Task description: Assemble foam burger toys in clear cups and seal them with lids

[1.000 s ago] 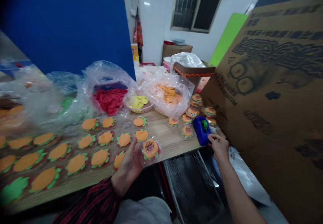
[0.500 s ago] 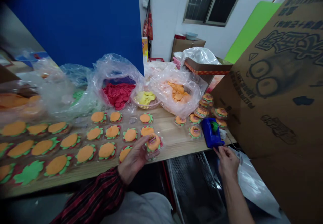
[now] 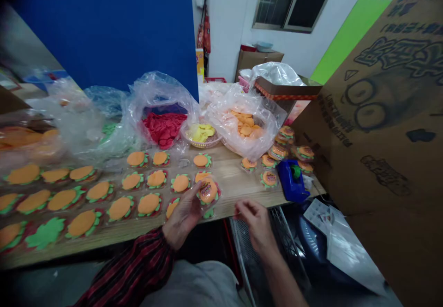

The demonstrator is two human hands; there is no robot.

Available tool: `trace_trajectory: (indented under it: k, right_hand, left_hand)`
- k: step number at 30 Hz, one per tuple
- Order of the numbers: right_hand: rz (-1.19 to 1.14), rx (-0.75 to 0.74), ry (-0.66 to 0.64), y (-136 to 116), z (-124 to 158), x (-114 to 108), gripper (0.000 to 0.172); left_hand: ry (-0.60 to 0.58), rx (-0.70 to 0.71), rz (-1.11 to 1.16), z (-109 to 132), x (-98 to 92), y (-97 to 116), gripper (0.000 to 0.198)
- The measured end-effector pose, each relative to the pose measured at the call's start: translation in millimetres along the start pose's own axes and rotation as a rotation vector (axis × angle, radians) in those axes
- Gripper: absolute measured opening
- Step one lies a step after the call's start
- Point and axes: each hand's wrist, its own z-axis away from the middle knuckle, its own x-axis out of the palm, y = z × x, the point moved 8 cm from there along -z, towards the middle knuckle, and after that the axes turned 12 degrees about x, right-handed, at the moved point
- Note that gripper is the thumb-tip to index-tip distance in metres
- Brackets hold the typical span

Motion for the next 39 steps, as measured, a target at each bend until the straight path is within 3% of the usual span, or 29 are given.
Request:
trace_trajectory:
  k: [3,6,13,16,19,22,27,32,36,39]
  right_hand:
    - [0.031,0.013,-0.176,1.3,9.8,53.5,0.027]
    - [0.047,-0.01,-0.18,8.8,5.6,68.8,0.028]
    - [-0.038,0.032,-0.15,22.1,-2.3,72.6,0.027]
    - [-0.071,-0.033,0.017,16.9,3.9,54.2,0.029]
    - [0.047,-0.111,0.142,9.7,12.8,43.2,0.029]
    - [0.048,-0.026,0.052,16.4,14.4,54.7,0.032]
    - [-0.289,0.031,-0.016,28.6,9.9,61.2,0.034]
    - [-0.401,0.062,0.03,31.5,-28.4,37.3,0.029]
    - [-0.265,0.022,0.135,12.3,-87.1,19.7,0.028]
    - [-0.156,0.011,0.127,-1.8,-120.4,23.6,0.027]
  left_hand:
    - [-0.004,0.054,-0.011,2.1,1.2,4.3,0.024]
    - [0.003,0.08,0.003,4.7,0.4,7.1,0.023]
    - [0.049,0.124,-0.013,4.7,-7.7,12.7,0.024]
    - [0.03,0.168,-0.029,4.5,-5.5,19.7,0.025]
    - [0.008,0.188,-0.06,5.3,-4.7,19.7,0.025]
    - [-0.016,0.187,-0.089,6.2,-5.2,11.0,0.023]
    - [-0.156,0.095,-0.119,8.5,4.5,-9.5,0.019]
    - [-0.17,-0.098,-0.077,15.2,-1.5,-24.2,0.027]
    - [-0.15,-0.121,-0.083,21.3,-15.6,-19.4,0.025]
    - [-0.178,-0.135,-0.105,27.8,-21.7,-10.0,0.021]
